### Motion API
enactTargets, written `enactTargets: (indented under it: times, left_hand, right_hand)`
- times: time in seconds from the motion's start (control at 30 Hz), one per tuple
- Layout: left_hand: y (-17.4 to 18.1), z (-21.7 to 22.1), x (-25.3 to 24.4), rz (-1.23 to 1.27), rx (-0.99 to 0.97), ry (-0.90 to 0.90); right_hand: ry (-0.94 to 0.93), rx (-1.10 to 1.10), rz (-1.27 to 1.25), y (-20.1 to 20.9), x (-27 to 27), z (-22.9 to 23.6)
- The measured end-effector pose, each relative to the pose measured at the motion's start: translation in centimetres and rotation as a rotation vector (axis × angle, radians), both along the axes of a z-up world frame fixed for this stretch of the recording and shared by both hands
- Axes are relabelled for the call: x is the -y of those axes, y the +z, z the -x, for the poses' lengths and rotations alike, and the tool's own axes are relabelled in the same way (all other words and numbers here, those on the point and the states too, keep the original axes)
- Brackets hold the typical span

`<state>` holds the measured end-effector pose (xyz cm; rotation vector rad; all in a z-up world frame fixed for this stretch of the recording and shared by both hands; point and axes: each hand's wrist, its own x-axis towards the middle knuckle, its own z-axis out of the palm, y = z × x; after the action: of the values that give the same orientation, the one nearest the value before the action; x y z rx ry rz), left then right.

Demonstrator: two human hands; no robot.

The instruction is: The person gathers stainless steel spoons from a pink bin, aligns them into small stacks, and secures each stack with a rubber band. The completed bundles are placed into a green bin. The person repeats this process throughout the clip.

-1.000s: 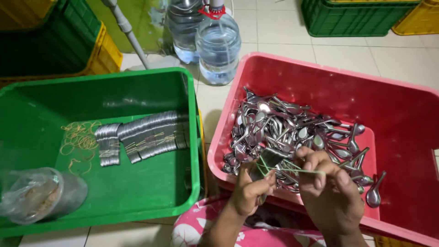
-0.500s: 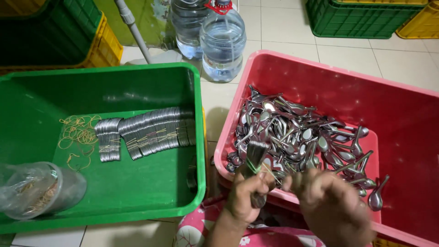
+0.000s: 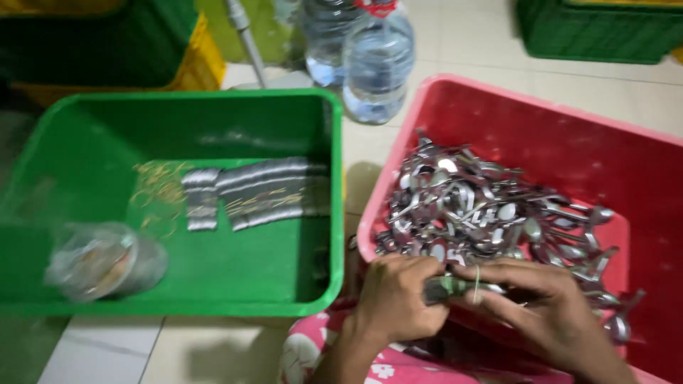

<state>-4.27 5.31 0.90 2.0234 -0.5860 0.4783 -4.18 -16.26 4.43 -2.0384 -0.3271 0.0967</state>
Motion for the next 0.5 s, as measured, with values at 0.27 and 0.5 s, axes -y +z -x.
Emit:
enactTargets:
  times: [0.27,0.5]
  left_hand:
    - [-0.6,0.5,0.0,-0.163,0.048,0.006]
    - [2.7,1.6,-2.3,-0.098,-0.023,0.218]
  right_hand:
    - [0.031,0.01,0.663,-2.1,-0.2,0.4]
    - [0.124,0.194,0.492,-2.8,-1.0,-0.5]
